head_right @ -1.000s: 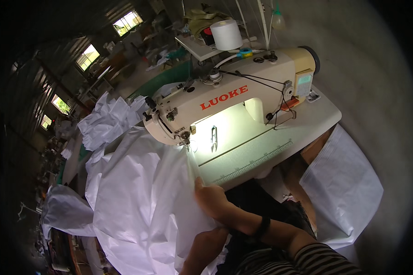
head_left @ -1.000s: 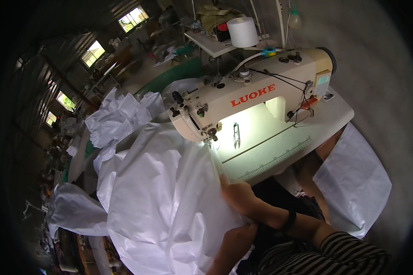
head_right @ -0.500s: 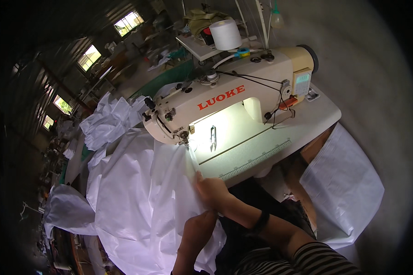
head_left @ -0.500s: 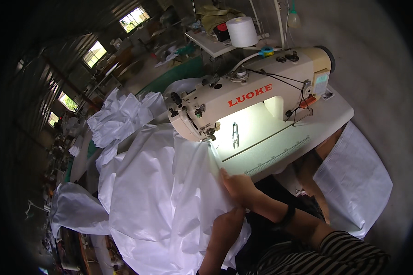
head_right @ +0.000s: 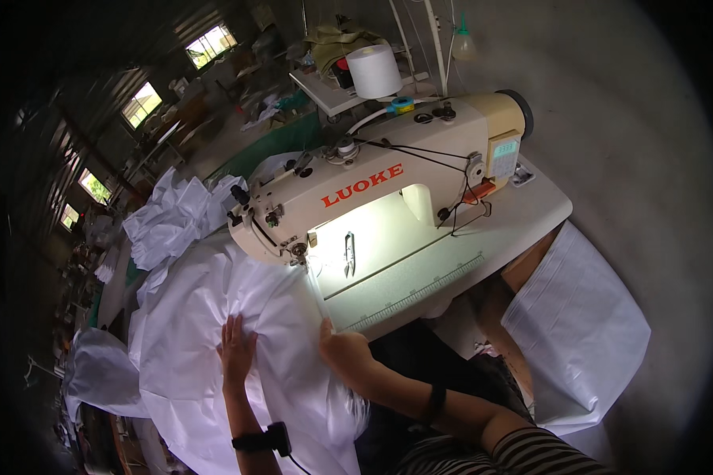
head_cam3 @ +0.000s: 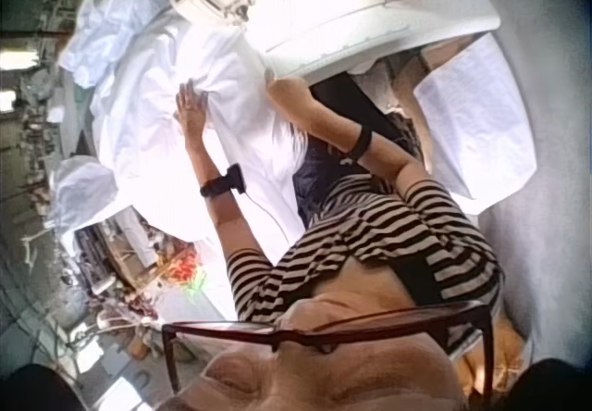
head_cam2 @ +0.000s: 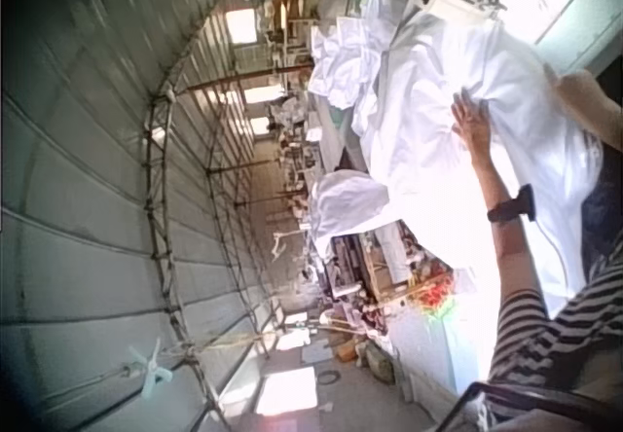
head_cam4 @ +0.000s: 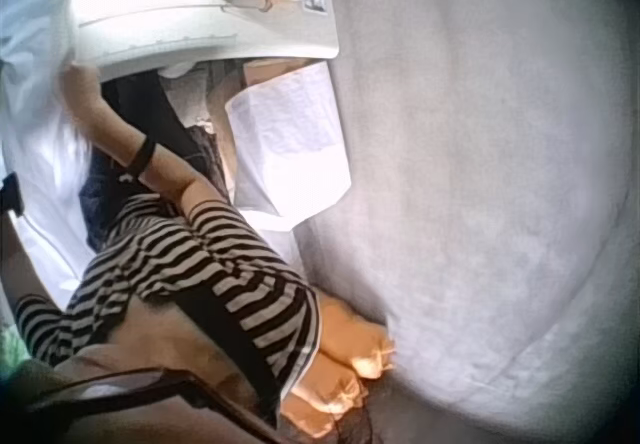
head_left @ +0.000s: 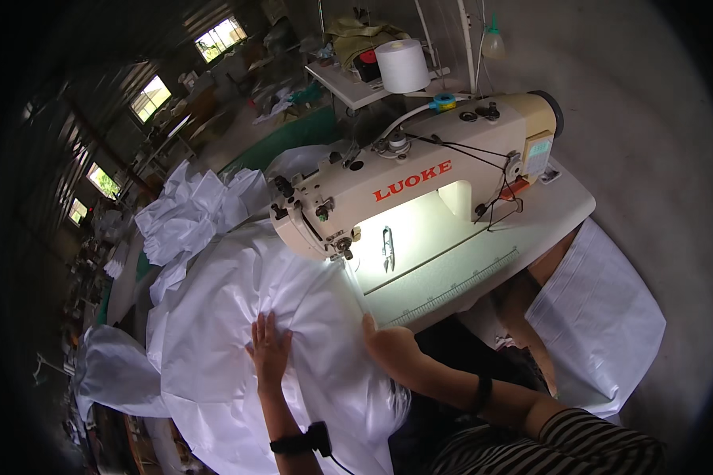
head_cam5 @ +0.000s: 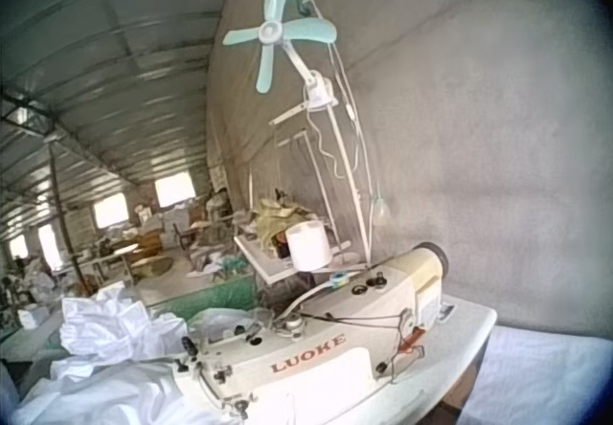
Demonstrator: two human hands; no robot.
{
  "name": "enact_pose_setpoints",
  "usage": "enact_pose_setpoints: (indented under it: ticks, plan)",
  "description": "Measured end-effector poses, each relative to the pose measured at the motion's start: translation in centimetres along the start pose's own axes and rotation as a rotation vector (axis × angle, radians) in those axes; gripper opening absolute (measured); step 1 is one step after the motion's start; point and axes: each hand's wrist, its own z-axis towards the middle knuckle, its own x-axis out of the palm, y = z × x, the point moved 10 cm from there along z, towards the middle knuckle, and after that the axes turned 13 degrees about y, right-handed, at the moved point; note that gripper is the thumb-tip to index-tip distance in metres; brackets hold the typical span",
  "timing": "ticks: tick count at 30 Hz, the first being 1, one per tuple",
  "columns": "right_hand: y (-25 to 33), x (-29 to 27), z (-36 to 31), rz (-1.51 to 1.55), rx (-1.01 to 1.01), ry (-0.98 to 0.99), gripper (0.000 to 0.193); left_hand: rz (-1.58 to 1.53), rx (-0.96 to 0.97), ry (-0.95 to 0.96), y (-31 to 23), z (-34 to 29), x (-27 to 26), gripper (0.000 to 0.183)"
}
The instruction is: Sewing large white plastic sheets using an industrial sewing machine.
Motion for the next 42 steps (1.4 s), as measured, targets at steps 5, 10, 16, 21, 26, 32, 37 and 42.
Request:
enact_pose_setpoints:
  ticks: [5, 10, 16, 21, 26, 32, 37, 42]
  plan:
    - [-0.9, 0.1, 5.2, 0.019, 0.075, 0.016, 0.049, -0.039, -0.01, 0.075, 0.8, 7.2, -0.8, 0.067]
    - [-1.2, -0.6, 8.4, -0.005, 0.114, -0.02, 0.045, -0.024, -0.095, 0.07, 2.4, 11.0, -1.8, 0.068]
    - [-3.7, -0.1, 6.9, 0.047, 0.071, 0.018, 0.039, -0.201, 0.446, -0.301, -11.0, 3.6, -6.4, 0.043]
    - [-2.4, -1.4, 6.5, 0.081, 0.043, -0.076, 0.04, 0.076, 0.308, -0.003, -14.0, -2.4, -0.3, 0.055]
    - [-3.1, -0.6, 8.8, 0.118, 0.055, -0.044, 0.046, 0.058, 0.321, 0.004, -12.9, 0.6, 0.5, 0.055]
    - [-3.1, 0.3, 9.1, 0.076, 0.06, 0.015, 0.052, 0.038, 0.331, 0.012, -12.6, 1.7, 1.2, 0.053]
    - [-3.7, -0.5, 8.8, 0.094, 0.023, -0.046, 0.033, 0.094, 0.333, -0.069, -13.8, 1.0, -0.1, 0.051]
    - [-11.9, -5.9, 9.7, 0.524, -0.049, -0.291, 0.022, -0.086, 0.597, -0.218, -18.9, -0.7, -1.4, 0.04]
